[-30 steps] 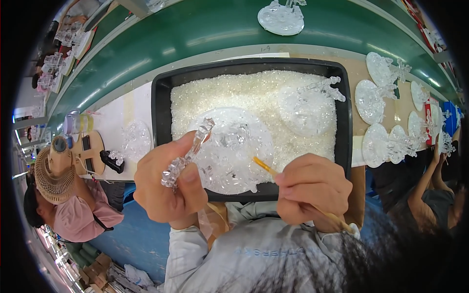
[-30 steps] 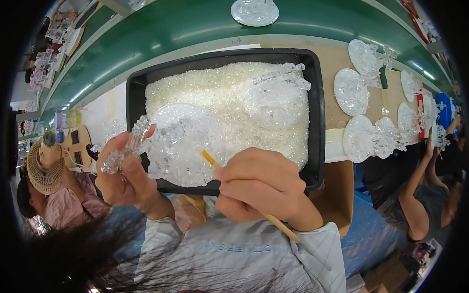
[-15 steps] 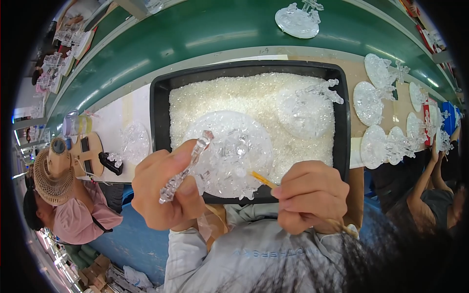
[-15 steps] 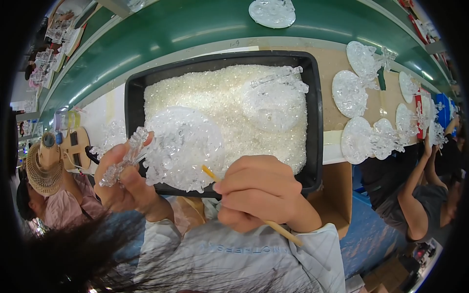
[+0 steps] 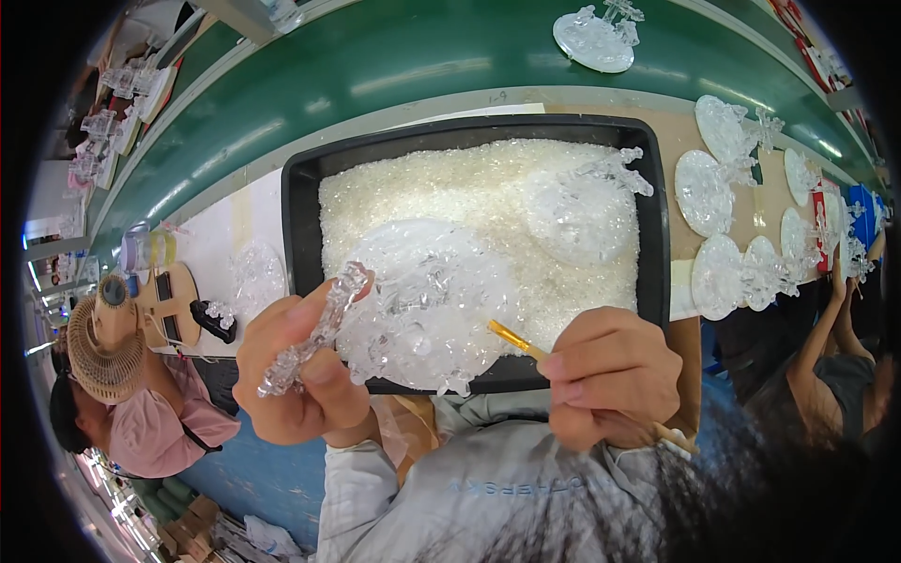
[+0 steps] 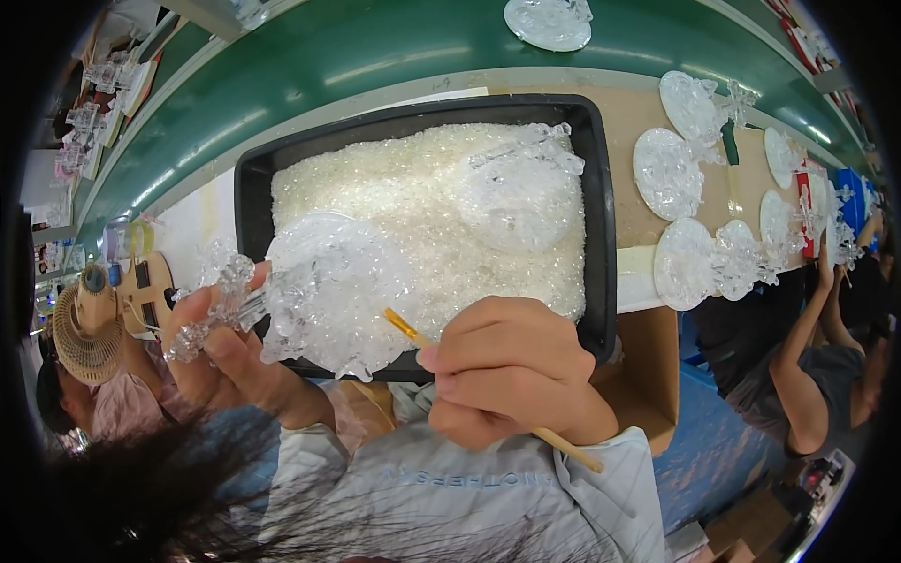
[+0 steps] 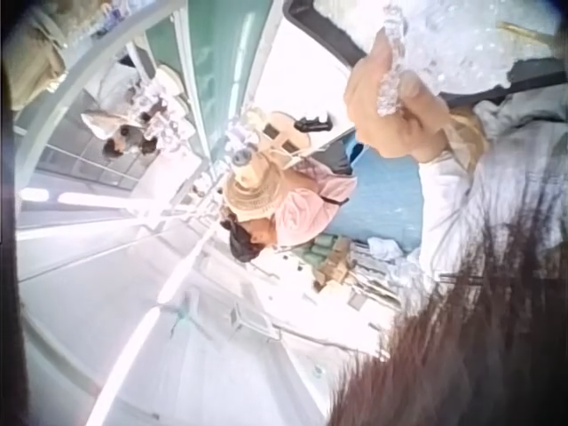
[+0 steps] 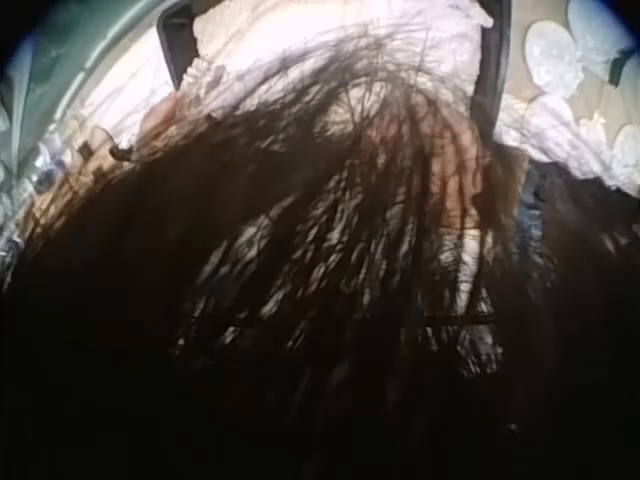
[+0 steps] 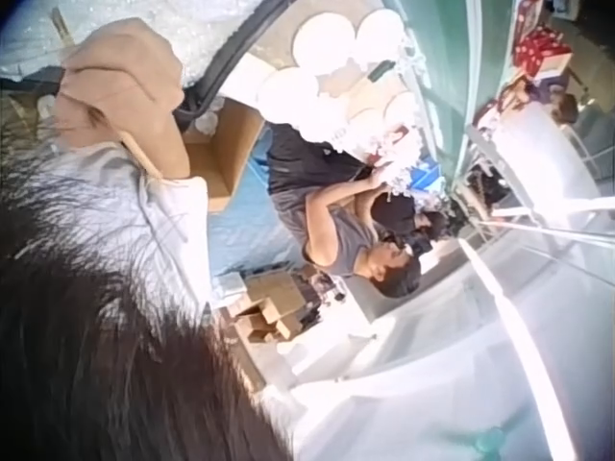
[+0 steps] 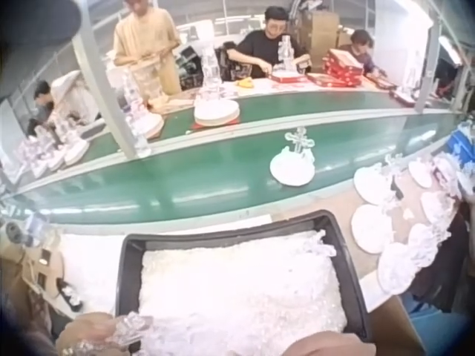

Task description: Assembling and cleaning decorative plastic lighting components on an assembly line.

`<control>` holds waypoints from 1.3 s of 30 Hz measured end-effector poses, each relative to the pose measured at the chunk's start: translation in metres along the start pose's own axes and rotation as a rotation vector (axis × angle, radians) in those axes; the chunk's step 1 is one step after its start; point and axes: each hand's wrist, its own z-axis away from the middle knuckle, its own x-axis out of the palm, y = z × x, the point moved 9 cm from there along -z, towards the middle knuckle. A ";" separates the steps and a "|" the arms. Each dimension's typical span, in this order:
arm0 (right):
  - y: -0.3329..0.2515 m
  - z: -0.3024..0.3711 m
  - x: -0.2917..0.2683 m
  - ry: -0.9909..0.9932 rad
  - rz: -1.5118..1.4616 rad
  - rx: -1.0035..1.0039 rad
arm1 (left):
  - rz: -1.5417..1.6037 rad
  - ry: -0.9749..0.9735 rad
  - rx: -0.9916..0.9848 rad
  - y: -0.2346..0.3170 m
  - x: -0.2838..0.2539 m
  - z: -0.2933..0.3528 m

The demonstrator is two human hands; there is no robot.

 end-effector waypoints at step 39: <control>0.012 0.006 -0.024 0.264 -0.364 0.070 | 0.350 -0.546 0.362 0.013 -0.004 -0.009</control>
